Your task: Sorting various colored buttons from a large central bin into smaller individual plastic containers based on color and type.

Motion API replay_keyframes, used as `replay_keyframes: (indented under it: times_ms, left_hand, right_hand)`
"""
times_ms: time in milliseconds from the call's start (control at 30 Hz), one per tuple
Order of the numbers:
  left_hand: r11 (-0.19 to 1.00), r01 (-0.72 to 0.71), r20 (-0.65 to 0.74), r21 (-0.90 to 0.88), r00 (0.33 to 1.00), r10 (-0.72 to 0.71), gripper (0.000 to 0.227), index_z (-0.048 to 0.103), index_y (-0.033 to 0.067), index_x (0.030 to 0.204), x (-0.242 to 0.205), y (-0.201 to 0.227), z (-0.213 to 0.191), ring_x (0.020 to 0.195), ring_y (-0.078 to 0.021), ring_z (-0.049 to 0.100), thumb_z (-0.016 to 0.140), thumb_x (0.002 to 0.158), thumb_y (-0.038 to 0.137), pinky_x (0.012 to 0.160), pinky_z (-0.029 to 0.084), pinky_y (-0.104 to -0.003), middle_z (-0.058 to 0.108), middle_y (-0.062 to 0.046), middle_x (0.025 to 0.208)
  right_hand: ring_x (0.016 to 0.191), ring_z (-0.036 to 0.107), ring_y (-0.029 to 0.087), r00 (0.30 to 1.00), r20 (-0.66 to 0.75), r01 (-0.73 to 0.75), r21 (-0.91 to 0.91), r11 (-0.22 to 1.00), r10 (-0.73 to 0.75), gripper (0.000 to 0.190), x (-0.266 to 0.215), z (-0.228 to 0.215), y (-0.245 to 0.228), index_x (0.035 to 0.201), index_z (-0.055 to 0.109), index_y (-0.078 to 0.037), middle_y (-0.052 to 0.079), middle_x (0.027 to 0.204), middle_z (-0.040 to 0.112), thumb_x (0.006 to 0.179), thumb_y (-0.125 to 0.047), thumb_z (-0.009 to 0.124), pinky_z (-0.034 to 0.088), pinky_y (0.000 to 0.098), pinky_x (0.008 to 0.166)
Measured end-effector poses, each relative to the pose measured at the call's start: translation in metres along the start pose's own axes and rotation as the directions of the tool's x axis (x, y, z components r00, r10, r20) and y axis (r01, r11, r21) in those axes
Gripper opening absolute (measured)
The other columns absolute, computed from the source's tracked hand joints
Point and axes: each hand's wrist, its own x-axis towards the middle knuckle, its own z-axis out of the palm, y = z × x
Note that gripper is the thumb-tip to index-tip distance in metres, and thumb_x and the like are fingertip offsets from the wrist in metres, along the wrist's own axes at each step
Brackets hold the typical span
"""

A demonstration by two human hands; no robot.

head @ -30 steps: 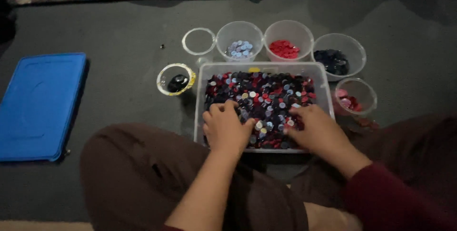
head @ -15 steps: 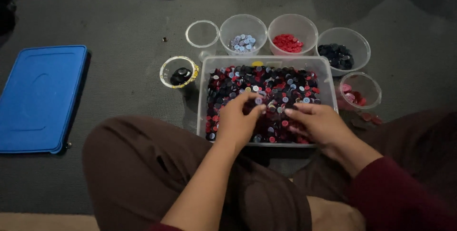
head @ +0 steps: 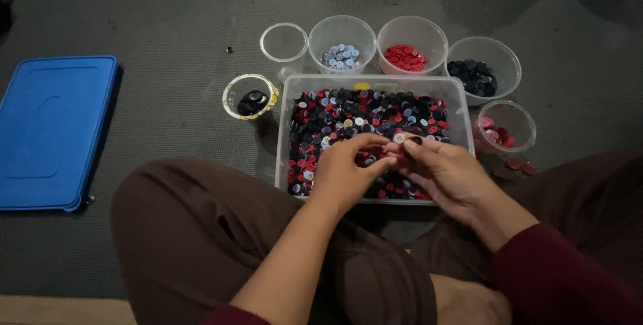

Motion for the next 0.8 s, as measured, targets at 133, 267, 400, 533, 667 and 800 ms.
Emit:
replay_keyframes:
  times_ms: [133, 267, 400, 533, 667, 800]
  left_hand:
    - [0.999, -0.032, -0.037, 0.028, 0.999, 0.033, 0.029, 0.077, 0.0227, 0.110, 0.001, -0.004, 0.001, 0.107, -0.0325, 0.072, 0.081, 0.083, 0.032, 0.096, 0.057, -0.043, 0.080, -0.004, 0.103]
    - [1.000, -0.020, -0.022, -0.016, 1.000, 0.019, 0.027, 0.078, 0.0257, 0.107, 0.003, -0.008, 0.004, 0.104, -0.0271, 0.074, 0.082, 0.082, 0.034, 0.094, 0.058, -0.038, 0.080, 0.000, 0.099]
    - [0.998, 0.011, -0.017, -0.056, 1.000, -0.012, 0.022, 0.079, 0.0241, 0.105, 0.003, -0.007, 0.004, 0.103, -0.0270, 0.075, 0.079, 0.085, 0.034, 0.092, 0.058, -0.038, 0.081, -0.002, 0.096]
    - [0.999, 0.012, -0.017, -0.052, 1.000, -0.013, 0.022, 0.080, 0.0257, 0.104, 0.006, -0.012, 0.006, 0.102, -0.0267, 0.075, 0.080, 0.084, 0.034, 0.091, 0.059, -0.038, 0.081, -0.002, 0.095]
    - [0.998, 0.034, -0.024, -0.057, 0.999, -0.035, 0.017, 0.080, 0.0254, 0.102, 0.005, -0.011, 0.005, 0.099, -0.0247, 0.076, 0.080, 0.085, 0.029, 0.089, 0.060, -0.035, 0.081, 0.000, 0.094]
    - [0.995, 0.069, -0.035, -0.075, 0.997, -0.072, 0.022, 0.078, 0.0234, 0.099, 0.007, -0.010, 0.004, 0.096, -0.0228, 0.076, 0.084, 0.080, 0.034, 0.087, 0.059, -0.035, 0.080, 0.000, 0.094]
  right_hand:
    - [0.124, 0.057, 0.026, 1.000, 0.018, -0.020, 0.008, 1.000, 0.020, 0.054, -0.008, 0.010, -0.004, 0.146, 0.057, -0.006, 0.014, 0.135, 0.064, 0.095, -0.021, 0.062, 0.039, 0.0453, 0.113]
    - [0.121, 0.061, 0.028, 1.000, 0.021, -0.021, -0.015, 1.000, 0.021, 0.053, -0.009, 0.011, -0.006, 0.147, 0.055, -0.002, 0.017, 0.131, 0.066, 0.096, -0.017, 0.060, 0.042, 0.0446, 0.111]
    - [0.121, 0.064, 0.037, 1.000, 0.003, -0.014, -0.064, 0.998, 0.014, 0.048, -0.003, 0.003, -0.003, 0.143, 0.057, 0.001, 0.026, 0.131, 0.066, 0.097, -0.012, 0.060, 0.045, 0.0497, 0.107]
    - [0.118, 0.065, 0.037, 0.999, 0.008, -0.030, -0.121, 0.992, 0.031, 0.048, -0.008, 0.002, -0.005, 0.142, 0.059, 0.000, 0.024, 0.127, 0.067, 0.095, -0.008, 0.062, 0.046, 0.0500, 0.107]
    - [0.097, 0.068, 0.024, 0.998, 0.020, 0.062, -0.100, 0.993, -0.060, 0.050, -0.004, -0.001, 0.004, 0.142, 0.061, 0.000, 0.016, 0.108, 0.071, 0.092, -0.003, 0.066, 0.055, 0.0364, 0.088]
    - [0.092, 0.069, 0.018, 0.994, 0.031, 0.109, -0.027, 0.994, -0.108, 0.054, 0.007, -0.004, 0.013, 0.142, 0.060, -0.003, 0.011, 0.105, 0.072, 0.089, -0.003, 0.069, 0.056, 0.0283, 0.079]
